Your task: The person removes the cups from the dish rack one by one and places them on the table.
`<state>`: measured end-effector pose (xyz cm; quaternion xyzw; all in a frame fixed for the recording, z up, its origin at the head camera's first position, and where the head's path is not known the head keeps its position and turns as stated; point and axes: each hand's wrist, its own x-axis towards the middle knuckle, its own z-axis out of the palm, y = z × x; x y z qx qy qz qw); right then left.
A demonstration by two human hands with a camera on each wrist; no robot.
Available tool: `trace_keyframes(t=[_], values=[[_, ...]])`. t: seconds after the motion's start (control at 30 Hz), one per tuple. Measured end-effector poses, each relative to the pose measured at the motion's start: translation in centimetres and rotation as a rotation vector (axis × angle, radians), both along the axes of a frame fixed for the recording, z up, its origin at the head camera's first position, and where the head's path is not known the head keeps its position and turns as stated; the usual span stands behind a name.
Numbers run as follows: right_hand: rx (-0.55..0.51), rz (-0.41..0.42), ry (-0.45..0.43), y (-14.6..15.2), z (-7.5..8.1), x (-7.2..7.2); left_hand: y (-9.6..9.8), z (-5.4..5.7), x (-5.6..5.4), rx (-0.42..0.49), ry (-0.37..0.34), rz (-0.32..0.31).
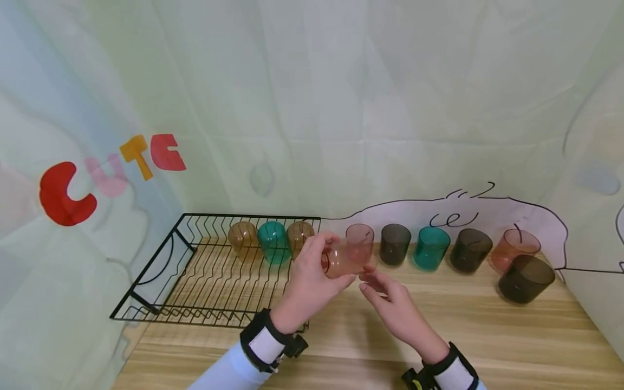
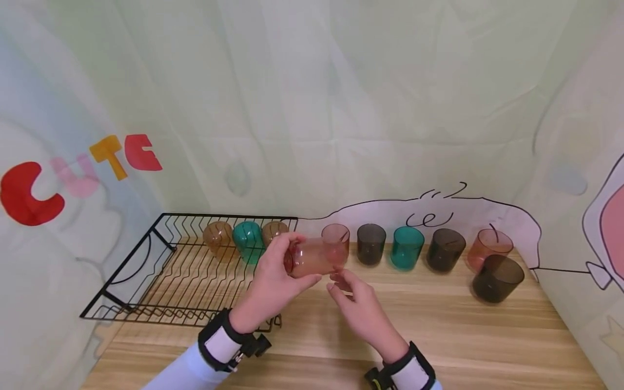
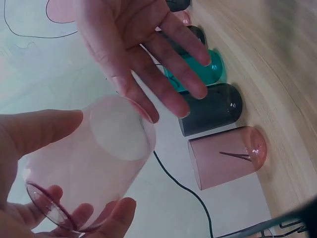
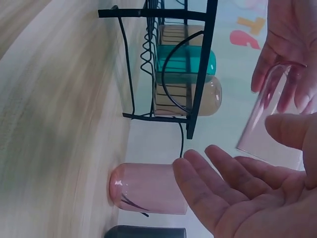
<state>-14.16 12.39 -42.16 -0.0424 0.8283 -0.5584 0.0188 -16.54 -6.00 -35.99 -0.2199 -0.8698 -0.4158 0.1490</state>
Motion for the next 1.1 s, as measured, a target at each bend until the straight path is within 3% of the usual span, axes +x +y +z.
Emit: trace_keyframes(t=[0.2,0.47,0.67,0.87,1.1], values=[[0.003,-0.03,0.014,0.1,0.2,0.0,0.1,-0.4,0.0,0.036,0.001,0.0],[-0.004,0.023,0.012,0.0,0.3,-0.1,0.3,-0.6,0.0,0.042,0.013,0.01],[-0.011,-0.014,0.017,0.2,0.7,-0.1,0.1,-0.8,0.0,0.045,0.019,0.013],[0.005,-0.044,0.042,0.3,1.5,-0.1,0.0,-1.1,0.0,0.033,-0.026,0.008],[-0.081,-0.072,0.115,-0.1,2.0,-0.1,-0.1,-1.4,0.1,0.057,-0.09,0.011]])
